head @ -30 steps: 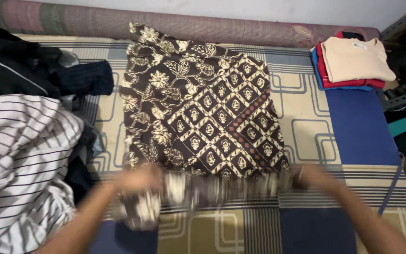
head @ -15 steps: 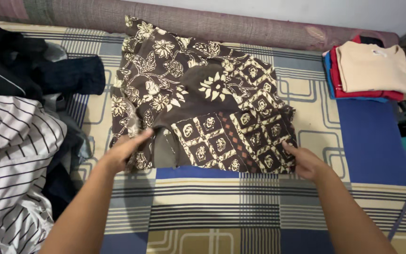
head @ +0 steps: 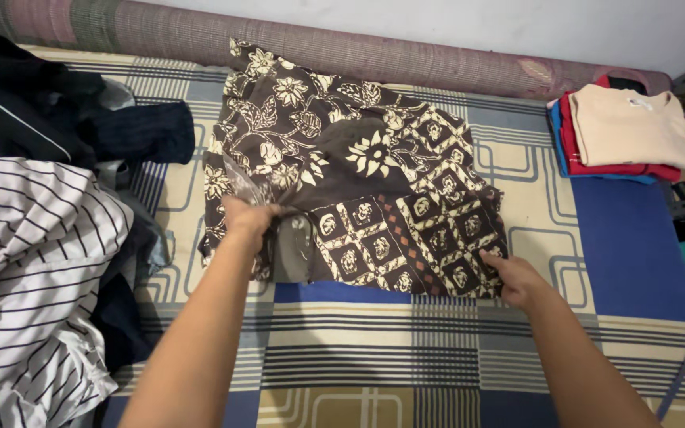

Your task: The person folds a light-colored t-shirt on a patterned bedsheet, then folds a dark patterned garment. The folded items are placed on a stack of other folded clothes.

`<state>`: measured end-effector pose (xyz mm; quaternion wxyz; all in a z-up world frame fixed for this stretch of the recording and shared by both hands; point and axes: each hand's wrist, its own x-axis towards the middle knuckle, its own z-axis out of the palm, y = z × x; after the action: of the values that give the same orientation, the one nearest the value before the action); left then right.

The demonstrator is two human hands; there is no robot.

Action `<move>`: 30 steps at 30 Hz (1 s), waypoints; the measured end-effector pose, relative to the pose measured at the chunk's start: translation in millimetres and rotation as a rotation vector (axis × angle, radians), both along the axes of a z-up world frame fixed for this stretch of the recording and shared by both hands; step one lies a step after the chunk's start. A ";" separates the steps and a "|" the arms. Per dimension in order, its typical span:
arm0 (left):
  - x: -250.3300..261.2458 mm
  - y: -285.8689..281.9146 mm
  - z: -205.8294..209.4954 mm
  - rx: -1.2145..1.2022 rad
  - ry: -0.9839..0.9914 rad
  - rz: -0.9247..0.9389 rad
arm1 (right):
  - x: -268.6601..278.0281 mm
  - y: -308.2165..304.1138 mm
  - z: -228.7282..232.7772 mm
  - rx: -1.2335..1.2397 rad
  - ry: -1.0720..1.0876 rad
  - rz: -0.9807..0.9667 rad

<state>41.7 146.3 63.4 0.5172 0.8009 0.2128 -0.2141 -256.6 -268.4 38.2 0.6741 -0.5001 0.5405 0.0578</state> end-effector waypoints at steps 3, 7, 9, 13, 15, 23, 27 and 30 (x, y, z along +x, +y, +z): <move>4.5 10.2 27.6 -0.182 -0.057 0.011 | -2.4 -4.9 13.1 -0.102 0.037 -0.069; 4.1 33.3 84.9 -0.540 -0.076 0.054 | -15.8 -26.7 40.1 -0.066 -0.269 -0.063; -7.8 48.7 110.2 -0.377 -0.179 -0.059 | -31.7 -36.8 53.6 -0.052 -0.395 -0.024; -45.5 96.3 131.3 -0.266 -0.058 -0.198 | -73.9 -39.6 68.4 -0.173 -0.307 0.112; -74.6 119.2 115.8 -0.230 -0.109 -0.256 | -105.5 -35.0 70.3 -0.244 -0.155 0.161; -188.0 181.4 8.5 0.300 -0.174 -0.425 | -168.3 47.7 23.1 -0.340 0.105 0.373; -207.1 182.8 4.2 0.428 -0.167 -0.387 | -164.1 75.7 17.4 -0.472 0.185 0.319; -214.0 176.1 17.8 0.470 -0.258 -0.425 | -157.6 91.7 19.1 -0.532 -0.017 0.272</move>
<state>-172.3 322.4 81.2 0.2850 0.9451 0.0174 -0.1589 -414.3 -176.7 57.4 0.5099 -0.7275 0.4590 -0.0005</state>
